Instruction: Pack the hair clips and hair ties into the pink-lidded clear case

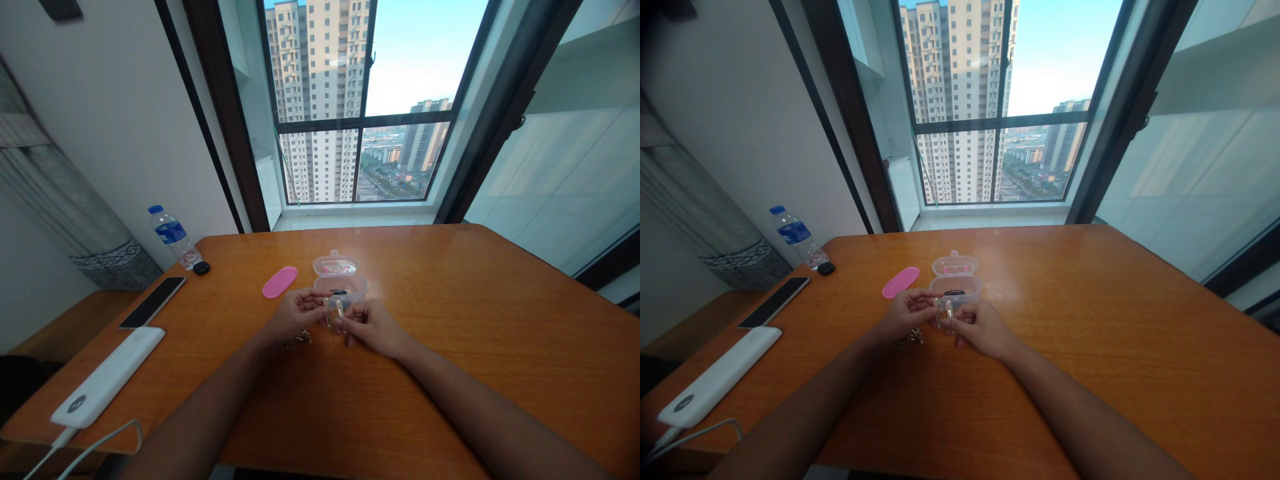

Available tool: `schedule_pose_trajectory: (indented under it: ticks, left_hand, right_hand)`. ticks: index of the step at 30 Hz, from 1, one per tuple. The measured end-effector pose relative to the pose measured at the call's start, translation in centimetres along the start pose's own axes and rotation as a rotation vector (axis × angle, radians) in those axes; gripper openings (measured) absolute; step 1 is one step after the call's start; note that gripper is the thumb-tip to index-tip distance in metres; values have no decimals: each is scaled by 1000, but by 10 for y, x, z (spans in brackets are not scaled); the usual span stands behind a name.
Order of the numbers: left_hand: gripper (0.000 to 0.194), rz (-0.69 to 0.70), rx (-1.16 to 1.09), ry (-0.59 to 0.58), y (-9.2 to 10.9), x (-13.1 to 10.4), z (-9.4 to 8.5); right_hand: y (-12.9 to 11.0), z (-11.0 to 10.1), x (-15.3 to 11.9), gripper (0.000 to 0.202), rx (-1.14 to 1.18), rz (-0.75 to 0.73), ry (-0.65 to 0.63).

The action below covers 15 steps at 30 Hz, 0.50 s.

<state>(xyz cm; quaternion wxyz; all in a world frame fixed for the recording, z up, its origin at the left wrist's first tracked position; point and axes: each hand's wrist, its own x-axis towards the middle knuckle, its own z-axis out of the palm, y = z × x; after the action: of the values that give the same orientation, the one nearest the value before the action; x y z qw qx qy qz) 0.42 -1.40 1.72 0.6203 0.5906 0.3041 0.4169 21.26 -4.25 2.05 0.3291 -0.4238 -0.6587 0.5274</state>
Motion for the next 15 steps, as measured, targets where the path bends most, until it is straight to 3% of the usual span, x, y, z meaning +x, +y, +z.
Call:
schedule_pose_trajectory:
  ticks: [15]
  left_hand:
    - [56,-63,32,12,-3,-1,0]
  right_hand:
    - [-2,-1,-2,43,-118,-21,-20]
